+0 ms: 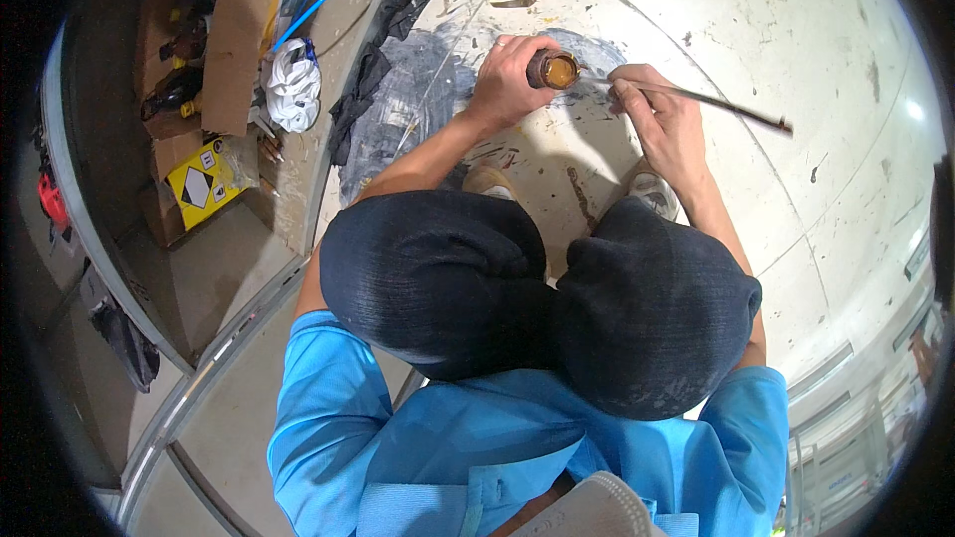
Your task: The person mixes a dark substance in a small container using a stick, then pours a yellow liquid from a bottle into the container and continues mixing. The person then places the container on a shelf and picks up another container to mix its contents.
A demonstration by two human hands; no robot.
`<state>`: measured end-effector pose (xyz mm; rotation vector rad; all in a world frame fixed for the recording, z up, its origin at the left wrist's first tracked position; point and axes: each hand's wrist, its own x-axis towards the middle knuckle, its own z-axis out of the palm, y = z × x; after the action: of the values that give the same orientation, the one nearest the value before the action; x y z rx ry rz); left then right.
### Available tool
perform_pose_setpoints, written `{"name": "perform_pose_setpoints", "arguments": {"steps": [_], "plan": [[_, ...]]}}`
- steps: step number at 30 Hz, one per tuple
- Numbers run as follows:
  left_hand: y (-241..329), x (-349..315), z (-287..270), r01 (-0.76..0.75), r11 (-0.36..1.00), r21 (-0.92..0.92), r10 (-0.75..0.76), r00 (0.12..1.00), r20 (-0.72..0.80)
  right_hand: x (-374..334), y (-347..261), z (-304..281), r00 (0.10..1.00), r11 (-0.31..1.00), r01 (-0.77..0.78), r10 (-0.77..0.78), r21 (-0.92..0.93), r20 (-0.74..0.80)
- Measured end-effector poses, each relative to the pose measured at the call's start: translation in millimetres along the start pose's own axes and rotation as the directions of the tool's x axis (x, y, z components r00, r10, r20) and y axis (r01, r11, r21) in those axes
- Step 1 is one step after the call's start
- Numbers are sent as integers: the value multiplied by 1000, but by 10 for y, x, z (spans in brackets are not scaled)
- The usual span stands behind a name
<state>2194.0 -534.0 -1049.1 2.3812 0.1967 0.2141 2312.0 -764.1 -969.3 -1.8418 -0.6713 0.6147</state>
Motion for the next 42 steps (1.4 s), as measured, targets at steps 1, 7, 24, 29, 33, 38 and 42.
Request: {"name": "perform_pose_setpoints", "arguments": {"steps": [1, 7, 24, 29, 33, 38, 42], "plan": [[3, 5, -5, -8, 1000, -10, 8, 1000, 2, 4, -10, -5, 1000, 999, 15, -16, 44, 16], [26, 0, -33, 78, 994, -81, -75, 996, 40, 22, -23, -25, 999, 999, 30, -31, 38, 31], [32, 29, -107, 36, 994, -100, -41, 998, -51, -117, -6, -52, 980, 986, 158, -150, 56, -129], [32, 45, -89, -5, 996, -87, -2, 997, -77, -137, -33, -67, 969, 976, 216, -210, 35, -132], [47, 58, -103, -35, 997, -66, 29, 996, -90, -122, -61, -38, 969, 972, 228, -222, 49, -107], [74, 63, -100, -50, 998, -30, 48, 996, -81, -77, -105, 13, 983, 983, 178, -180, -44, -32], [76, 51, -80, -52, 998, -23, 50, 996, -74, -69, -117, 41, 992, 994, 101, -99, 31, -73]]}}
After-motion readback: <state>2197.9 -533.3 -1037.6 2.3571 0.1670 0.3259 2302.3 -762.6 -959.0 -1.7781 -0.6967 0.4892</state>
